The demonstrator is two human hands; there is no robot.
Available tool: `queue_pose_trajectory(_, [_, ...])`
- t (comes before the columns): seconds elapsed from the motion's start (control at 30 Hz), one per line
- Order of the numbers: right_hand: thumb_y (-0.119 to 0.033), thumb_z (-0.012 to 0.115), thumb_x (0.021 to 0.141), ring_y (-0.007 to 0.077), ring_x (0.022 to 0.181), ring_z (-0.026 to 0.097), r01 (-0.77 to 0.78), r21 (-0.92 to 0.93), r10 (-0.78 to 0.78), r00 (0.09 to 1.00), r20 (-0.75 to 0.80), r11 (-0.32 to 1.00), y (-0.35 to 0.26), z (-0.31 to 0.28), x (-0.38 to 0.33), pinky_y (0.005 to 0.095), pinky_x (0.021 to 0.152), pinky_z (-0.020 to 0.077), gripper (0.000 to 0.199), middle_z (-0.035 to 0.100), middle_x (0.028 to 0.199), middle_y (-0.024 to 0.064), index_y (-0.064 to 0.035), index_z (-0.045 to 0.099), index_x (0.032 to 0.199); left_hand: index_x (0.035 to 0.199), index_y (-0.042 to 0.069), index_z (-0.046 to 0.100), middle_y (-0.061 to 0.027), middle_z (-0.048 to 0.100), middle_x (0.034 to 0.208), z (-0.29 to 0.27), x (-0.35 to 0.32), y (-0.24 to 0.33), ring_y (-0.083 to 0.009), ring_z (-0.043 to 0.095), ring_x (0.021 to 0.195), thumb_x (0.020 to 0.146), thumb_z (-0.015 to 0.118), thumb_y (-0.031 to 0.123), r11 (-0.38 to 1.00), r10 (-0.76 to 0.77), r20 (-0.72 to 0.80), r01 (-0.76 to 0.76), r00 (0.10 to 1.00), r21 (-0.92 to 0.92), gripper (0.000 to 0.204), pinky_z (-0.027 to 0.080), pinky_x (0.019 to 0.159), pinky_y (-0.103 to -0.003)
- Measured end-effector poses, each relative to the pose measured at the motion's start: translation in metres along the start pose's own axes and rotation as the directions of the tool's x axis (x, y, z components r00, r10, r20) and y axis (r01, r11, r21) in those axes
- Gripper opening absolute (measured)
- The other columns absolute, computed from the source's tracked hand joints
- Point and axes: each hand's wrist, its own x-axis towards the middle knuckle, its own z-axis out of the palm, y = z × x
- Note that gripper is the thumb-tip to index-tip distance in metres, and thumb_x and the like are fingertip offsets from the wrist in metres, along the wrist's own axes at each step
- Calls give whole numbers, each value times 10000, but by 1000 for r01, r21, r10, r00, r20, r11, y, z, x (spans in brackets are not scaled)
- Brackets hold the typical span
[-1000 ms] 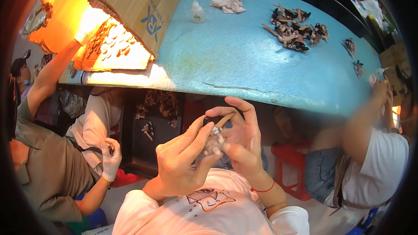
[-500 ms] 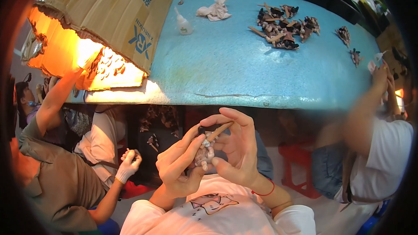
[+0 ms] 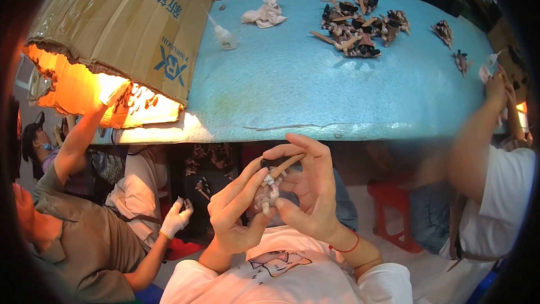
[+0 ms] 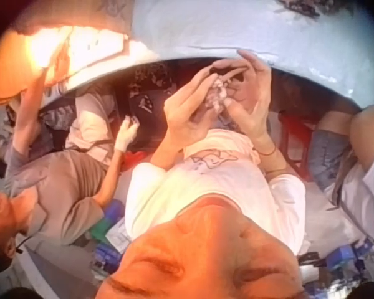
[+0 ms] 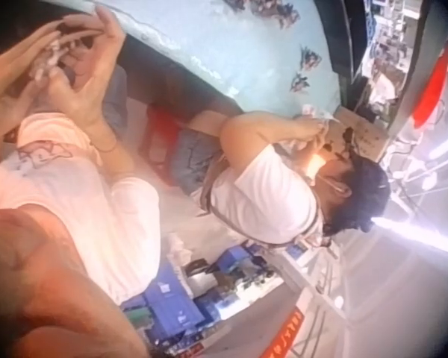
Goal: The person assembles plastic figurine toy parts by applying liquid glue from a glue dispenser to join components at a manufacturing workbench.
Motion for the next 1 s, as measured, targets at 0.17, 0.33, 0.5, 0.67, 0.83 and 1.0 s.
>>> queue_pose_trajectory(0.17, [84, 474, 650, 178, 945, 512, -83, 83, 87, 995, -53, 993, -1, -1, 4, 331, 820, 498, 720, 405, 1152, 188, -26, 201, 1307, 1099, -66, 547, -252, 546, 1105, -1, 4, 1, -267, 618, 704, 593, 730, 41, 996, 0, 60, -6, 998, 92, 549, 500, 592, -287])
queue_pose_trajectory(0.33, [-97, 569, 631, 190, 902, 554, -231, 216, 268, 949, -164, 949, 2, 1, 9, 273, 762, 504, 756, 479, 1089, 203, -23, 232, 1304, 1100, -48, 551, -240, 567, 1064, 1, 6, 5, -256, 630, 667, 635, 729, 93, 978, -17, 55, 5, 998, 208, 518, 501, 556, -281])
queue_pose_trajectory(0.5, [-48, 526, 642, 199, 919, 551, -221, 253, 260, 957, -132, 942, 2, -3, 8, 300, 773, 509, 742, 463, 1098, 196, -24, 212, 1313, 1079, -62, 569, -233, 590, 1049, 3, 9, 10, -224, 644, 695, 614, 686, -21, 961, -52, 42, 39, 998, 275, 481, 503, 573, -251])
queue_pose_trajectory(0.67, [48, 469, 662, 208, 934, 551, -155, 278, 190, 976, -105, 948, 0, -2, 6, 336, 794, 513, 723, 433, 1123, 189, -33, 184, 1322, 1092, -59, 565, -239, 577, 1079, 2, 10, 15, -220, 646, 774, 624, 680, -16, 978, -127, 57, 115, 990, 174, 484, 506, 614, -263])
queue_pose_trajectory(0.83, [99, 457, 668, 208, 943, 538, -54, 129, 68, 992, -103, 990, -3, 5, 3, 338, 790, 518, 736, 393, 1152, 187, -45, 159, 1326, 1106, -53, 548, -247, 540, 1124, 3, 6, 2, -278, 620, 788, 640, 702, 35, 999, -17, 14, 17, 1000, 39, 499, 509, 650, -296])
queue_pose_trajectory(1.0, [87, 490, 683, 195, 945, 528, 43, 13, -43, 998, -52, 999, -4, 5, -1, 328, 810, 500, 731, 394, 1152, 182, -48, 169, 1326, 1111, -60, 547, -249, 533, 1139, 4, 3, -2, -281, 607, 824, 605, 682, -12, 999, 40, -18, -40, 999, -20, 526, 498, 697, -304])
